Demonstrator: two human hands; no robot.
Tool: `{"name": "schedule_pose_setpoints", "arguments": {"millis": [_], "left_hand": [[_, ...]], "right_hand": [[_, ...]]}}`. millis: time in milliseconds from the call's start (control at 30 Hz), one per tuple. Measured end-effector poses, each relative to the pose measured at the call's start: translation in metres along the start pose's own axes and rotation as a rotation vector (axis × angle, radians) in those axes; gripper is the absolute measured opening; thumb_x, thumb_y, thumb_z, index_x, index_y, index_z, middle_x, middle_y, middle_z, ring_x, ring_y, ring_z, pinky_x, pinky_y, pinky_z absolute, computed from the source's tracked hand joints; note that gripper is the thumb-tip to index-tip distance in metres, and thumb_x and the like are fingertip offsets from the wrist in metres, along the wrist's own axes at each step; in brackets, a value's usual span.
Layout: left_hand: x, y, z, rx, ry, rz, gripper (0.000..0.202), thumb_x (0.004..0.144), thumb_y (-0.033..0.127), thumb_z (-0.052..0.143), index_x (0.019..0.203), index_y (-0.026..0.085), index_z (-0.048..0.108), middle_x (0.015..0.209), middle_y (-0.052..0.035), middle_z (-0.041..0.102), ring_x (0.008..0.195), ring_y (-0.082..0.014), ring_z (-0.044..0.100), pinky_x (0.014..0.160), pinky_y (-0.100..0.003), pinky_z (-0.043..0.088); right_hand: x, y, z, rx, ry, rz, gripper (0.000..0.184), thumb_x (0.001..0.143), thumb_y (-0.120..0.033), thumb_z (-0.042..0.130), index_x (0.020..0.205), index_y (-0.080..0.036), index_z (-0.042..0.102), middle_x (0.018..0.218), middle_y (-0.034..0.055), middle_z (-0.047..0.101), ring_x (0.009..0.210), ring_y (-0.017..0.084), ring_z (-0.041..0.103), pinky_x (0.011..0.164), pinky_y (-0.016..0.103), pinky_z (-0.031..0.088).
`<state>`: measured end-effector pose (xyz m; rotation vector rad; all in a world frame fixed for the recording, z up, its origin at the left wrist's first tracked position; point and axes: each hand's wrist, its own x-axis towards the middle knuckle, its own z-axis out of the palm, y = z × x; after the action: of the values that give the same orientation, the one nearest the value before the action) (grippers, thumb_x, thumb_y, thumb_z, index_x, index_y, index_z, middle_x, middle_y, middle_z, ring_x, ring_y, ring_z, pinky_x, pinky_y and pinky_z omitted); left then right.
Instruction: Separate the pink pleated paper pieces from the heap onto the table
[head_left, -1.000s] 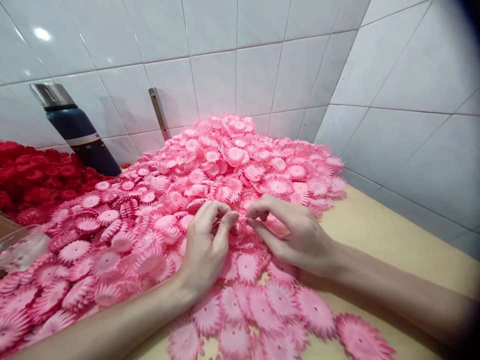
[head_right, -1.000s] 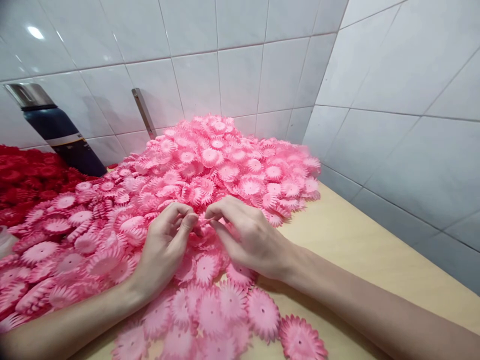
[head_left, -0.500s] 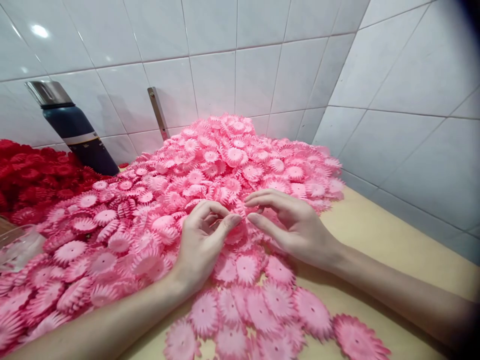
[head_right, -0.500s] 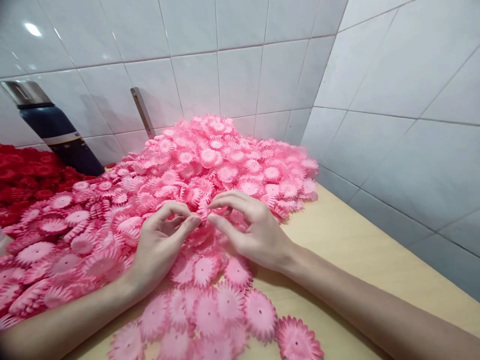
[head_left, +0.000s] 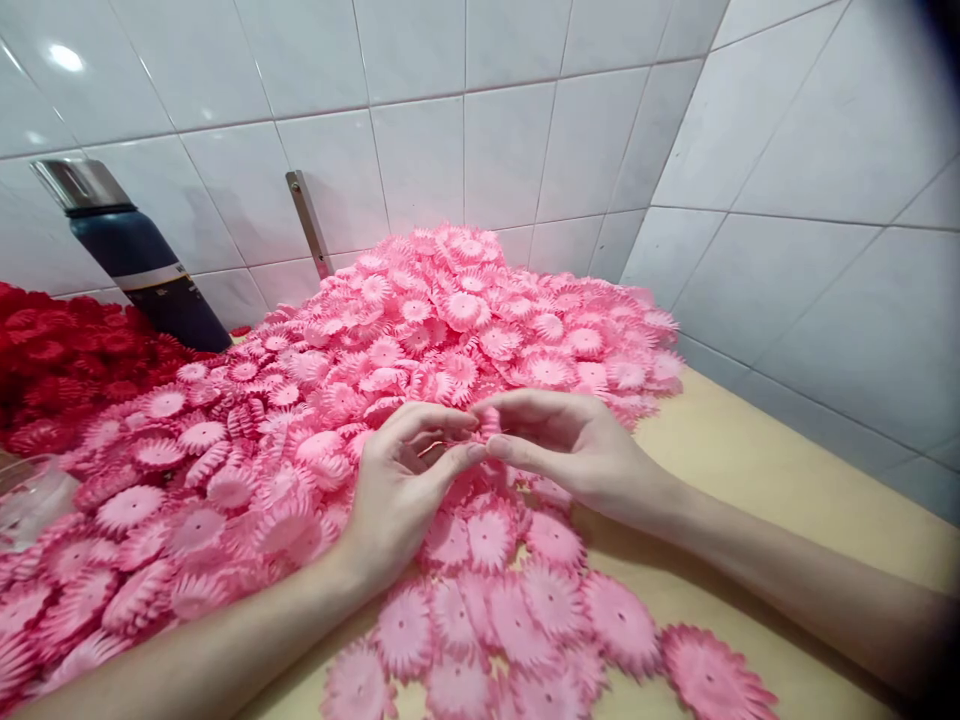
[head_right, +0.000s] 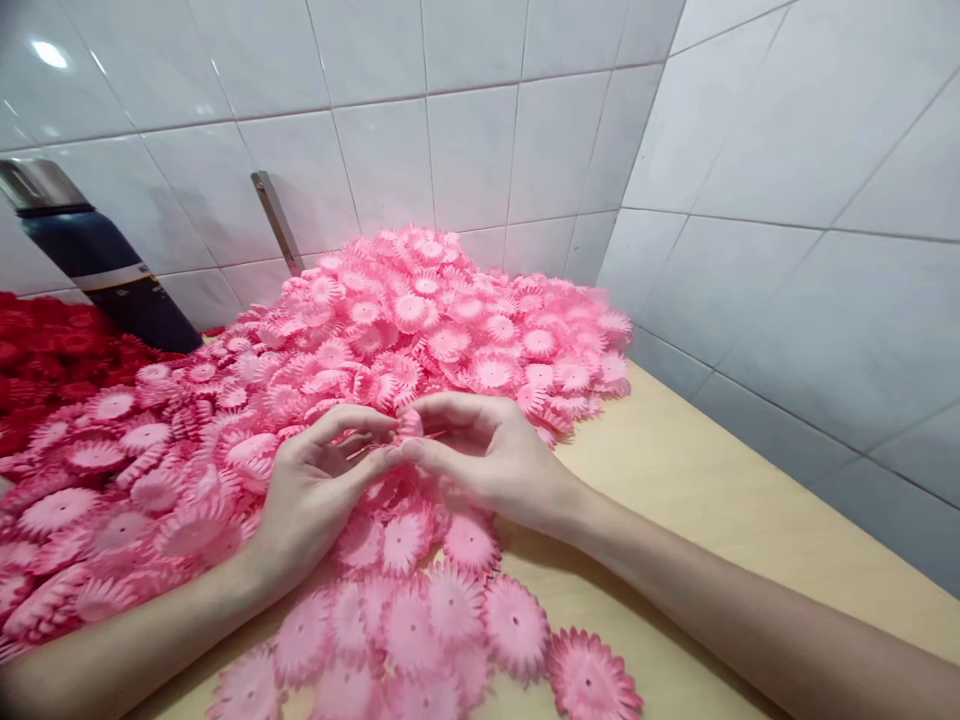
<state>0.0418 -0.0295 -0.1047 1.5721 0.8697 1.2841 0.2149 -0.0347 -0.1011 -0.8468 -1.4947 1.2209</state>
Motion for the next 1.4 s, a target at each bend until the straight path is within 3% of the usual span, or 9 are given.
{"name": "schedule_pose_setpoints", "arguments": {"millis": [67,233,467,600,800,1033,1200,1400], "left_hand": [[0.000,0.000,0.000,0.041,-0.001,-0.011,0.006,0.078,0.020,0.071,0.078,0.015,0.067,0.082,-0.0007,0.063,0.076,-0.0108,0.061,0.071,-0.021,0.049],[-0.003,-0.001,0.000,0.054,-0.001,-0.076,0.010,0.083,0.023,0.065,0.078,0.016,0.060,0.073,0.0011,0.063,0.067,-0.0096,0.057,0.063,-0.020,0.047],[-0.010,-0.003,0.003,0.225,-0.035,0.133,0.016,0.086,0.014,0.059,0.072,0.018,0.051,0.069,0.0037,0.056,0.063,-0.0075,0.049,0.060,-0.019,0.040],[-0.010,-0.006,0.004,0.211,-0.007,0.195,0.016,0.087,0.011,0.055,0.076,0.019,0.048,0.068,0.0038,0.051,0.063,-0.0087,0.047,0.060,-0.020,0.041],[-0.013,-0.006,0.004,0.210,-0.061,0.324,0.022,0.083,-0.002,0.049,0.077,0.019,0.045,0.072,0.0032,0.050,0.065,-0.0081,0.050,0.063,-0.019,0.046],[-0.013,-0.007,0.004,0.173,-0.068,0.341,0.025,0.083,-0.004,0.046,0.078,0.020,0.043,0.074,0.0037,0.048,0.067,-0.0073,0.050,0.069,-0.020,0.051],[-0.013,-0.008,0.004,0.178,-0.068,0.333,0.025,0.081,-0.005,0.047,0.078,0.020,0.044,0.074,0.0038,0.048,0.067,-0.0072,0.050,0.065,-0.018,0.048],[-0.011,-0.003,0.005,0.216,0.024,0.226,0.007,0.089,0.014,0.054,0.089,0.021,0.050,0.075,0.0031,0.054,0.066,-0.0084,0.051,0.063,-0.021,0.044]], "right_hand": [[-0.001,0.000,0.000,0.021,0.005,0.007,0.017,0.072,-0.025,0.077,0.085,-0.018,0.071,0.087,0.0036,0.071,0.084,0.017,0.068,0.077,0.028,0.057],[0.000,0.004,-0.003,0.008,0.156,-0.011,0.018,0.063,-0.023,0.083,0.072,-0.019,0.067,0.069,-0.0011,0.067,0.062,0.011,0.063,0.059,0.022,0.053],[0.003,0.009,-0.006,-0.204,0.375,-0.136,0.019,0.069,-0.030,0.080,0.069,-0.019,0.064,0.066,0.0001,0.064,0.057,0.012,0.057,0.051,0.024,0.046],[0.005,0.008,0.002,-0.259,0.470,-0.209,0.019,0.073,-0.033,0.076,0.070,-0.019,0.063,0.067,0.0012,0.063,0.060,0.013,0.056,0.054,0.026,0.047],[0.006,0.007,0.012,-0.284,0.608,-0.258,0.020,0.074,-0.032,0.075,0.069,-0.019,0.059,0.063,-0.0007,0.059,0.056,0.012,0.054,0.051,0.024,0.046],[0.007,0.009,0.013,-0.294,0.634,-0.236,0.024,0.074,-0.035,0.074,0.070,-0.019,0.058,0.059,-0.0024,0.055,0.049,0.010,0.049,0.045,0.024,0.041],[0.009,0.012,0.015,-0.284,0.644,-0.206,0.026,0.074,-0.036,0.074,0.069,-0.019,0.055,0.058,-0.0028,0.054,0.048,0.010,0.050,0.044,0.024,0.040],[0.007,0.016,0.012,-0.237,0.571,-0.253,0.022,0.078,-0.034,0.072,0.074,-0.020,0.055,0.064,-0.0019,0.056,0.053,0.011,0.051,0.048,0.024,0.042]]}}
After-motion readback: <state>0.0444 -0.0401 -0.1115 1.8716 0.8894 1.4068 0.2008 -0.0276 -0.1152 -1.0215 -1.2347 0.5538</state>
